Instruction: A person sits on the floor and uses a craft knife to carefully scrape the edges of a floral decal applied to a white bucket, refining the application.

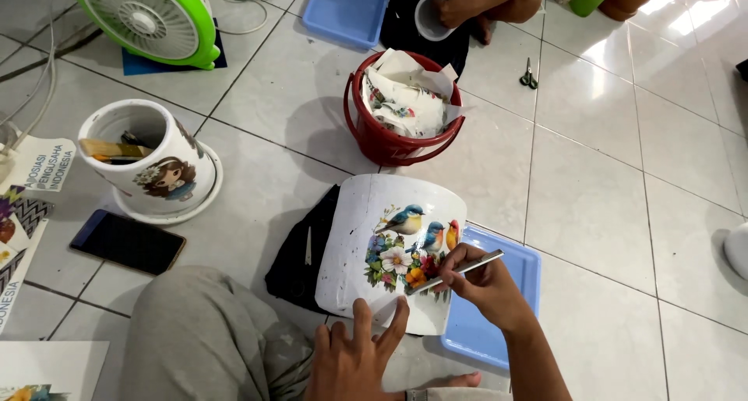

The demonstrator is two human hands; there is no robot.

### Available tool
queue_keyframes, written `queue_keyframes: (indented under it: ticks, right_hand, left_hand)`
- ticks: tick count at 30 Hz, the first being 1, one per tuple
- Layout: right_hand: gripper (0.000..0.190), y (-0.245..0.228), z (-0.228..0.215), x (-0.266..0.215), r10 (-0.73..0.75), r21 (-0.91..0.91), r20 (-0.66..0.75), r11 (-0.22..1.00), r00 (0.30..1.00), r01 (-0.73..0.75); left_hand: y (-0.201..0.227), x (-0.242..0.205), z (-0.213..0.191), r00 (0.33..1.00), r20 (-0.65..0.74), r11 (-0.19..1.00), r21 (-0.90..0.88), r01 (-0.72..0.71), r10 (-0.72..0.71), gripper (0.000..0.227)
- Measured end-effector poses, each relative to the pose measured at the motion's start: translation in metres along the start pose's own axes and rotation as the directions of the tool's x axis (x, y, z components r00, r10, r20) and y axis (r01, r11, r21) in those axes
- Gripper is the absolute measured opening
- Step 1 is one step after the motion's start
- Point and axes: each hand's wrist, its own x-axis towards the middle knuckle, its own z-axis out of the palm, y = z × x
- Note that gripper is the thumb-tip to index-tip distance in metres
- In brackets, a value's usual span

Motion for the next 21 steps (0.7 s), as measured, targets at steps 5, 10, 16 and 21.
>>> queue_keyframes:
  ticks: [5, 10, 16, 21]
  right_hand:
    - [0.013, 0.003, -0.001, 0.000, -0.009, -0.011, -0.006, 1.000, 1.000, 0.009]
    - [0.013, 0.002, 0.000, -0.001, -0.024, -0.003, 0.009, 1.000, 1.000, 0.024]
    - [0.010, 0.001, 0.003, -0.004, -0.029, -0.018, -0.008, 0.999, 1.000, 0.029]
    - [0.012, 0.001, 0.012, -0.016, -0.071, -0.009, -0.071, 0.998, 0.995, 0.070]
  left_hand:
    - [-0.001, 0.001, -0.001, 1.000, 0.028, 1.000, -0.031, -0.007, 0.008, 0.087]
    - [-0.003, -0.001, 0.000, 0.999, 0.044, 0.999, -0.021, -0.030, 0.031, 0.101]
    - [-0.003, -0.004, -0.002, 0.999, -0.037, 0.998, 0.059, -0.030, 0.033, 0.113]
    - [-0.003, -0.007, -0.002, 0.997, -0.068, 0.996, 0.082, -0.015, 0.021, 0.116]
